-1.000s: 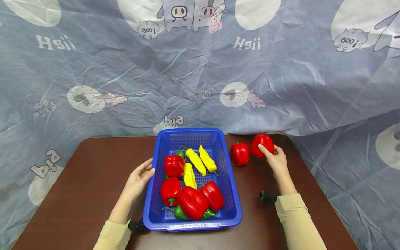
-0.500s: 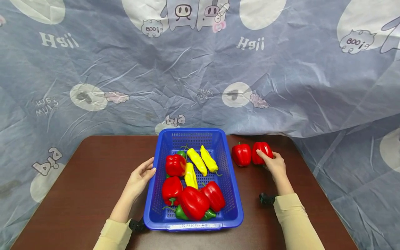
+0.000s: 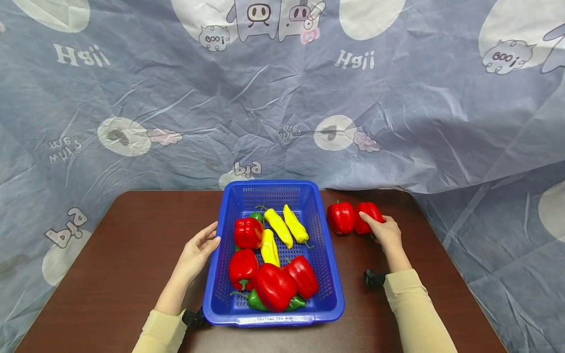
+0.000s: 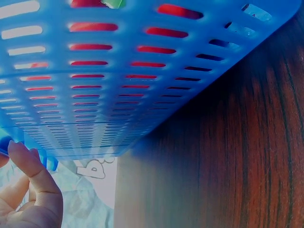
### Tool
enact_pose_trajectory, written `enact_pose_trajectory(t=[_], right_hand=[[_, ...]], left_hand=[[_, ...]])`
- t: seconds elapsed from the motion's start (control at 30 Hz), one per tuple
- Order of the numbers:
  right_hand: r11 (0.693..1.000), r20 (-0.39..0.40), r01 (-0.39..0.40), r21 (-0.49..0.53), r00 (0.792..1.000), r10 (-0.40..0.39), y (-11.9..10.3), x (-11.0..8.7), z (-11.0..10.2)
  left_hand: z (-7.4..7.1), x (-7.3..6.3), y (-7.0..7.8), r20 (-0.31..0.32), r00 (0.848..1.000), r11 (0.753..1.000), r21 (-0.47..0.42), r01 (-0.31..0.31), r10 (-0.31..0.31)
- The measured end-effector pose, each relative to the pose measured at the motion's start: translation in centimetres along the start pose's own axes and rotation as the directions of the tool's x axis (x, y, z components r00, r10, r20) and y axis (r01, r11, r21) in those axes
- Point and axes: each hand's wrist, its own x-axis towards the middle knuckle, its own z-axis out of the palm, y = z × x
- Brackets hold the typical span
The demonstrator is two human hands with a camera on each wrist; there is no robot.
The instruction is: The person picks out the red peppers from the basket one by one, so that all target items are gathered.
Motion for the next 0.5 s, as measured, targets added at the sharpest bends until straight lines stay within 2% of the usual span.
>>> enact_pose_trajectory(t=[0.1, 0.33, 0.5], right_hand=[[1.000, 0.011, 0.011, -0.011, 1.000, -0.011, 0.15, 0.08, -0.12], [0.993, 0.028, 0.047, -0.105, 0.999, -0.045, 0.38, 0.14, -0.11], [0.993, 0.047, 0.054, -0.105, 0.998, -0.049, 0.32, 0.26, 0.02]], left_hand=[[-0.02, -0.03, 0.11, 0.005, 1.000, 1.000, 0.005, 0.001, -0.001], [0.05, -0.15, 0.16, 0.002, 1.000, 1.000, 0.010, -0.002, 0.002], [0.00, -0.16, 0.07, -0.003, 1.000, 1.000, 0.012, -0.023, 0.023]])
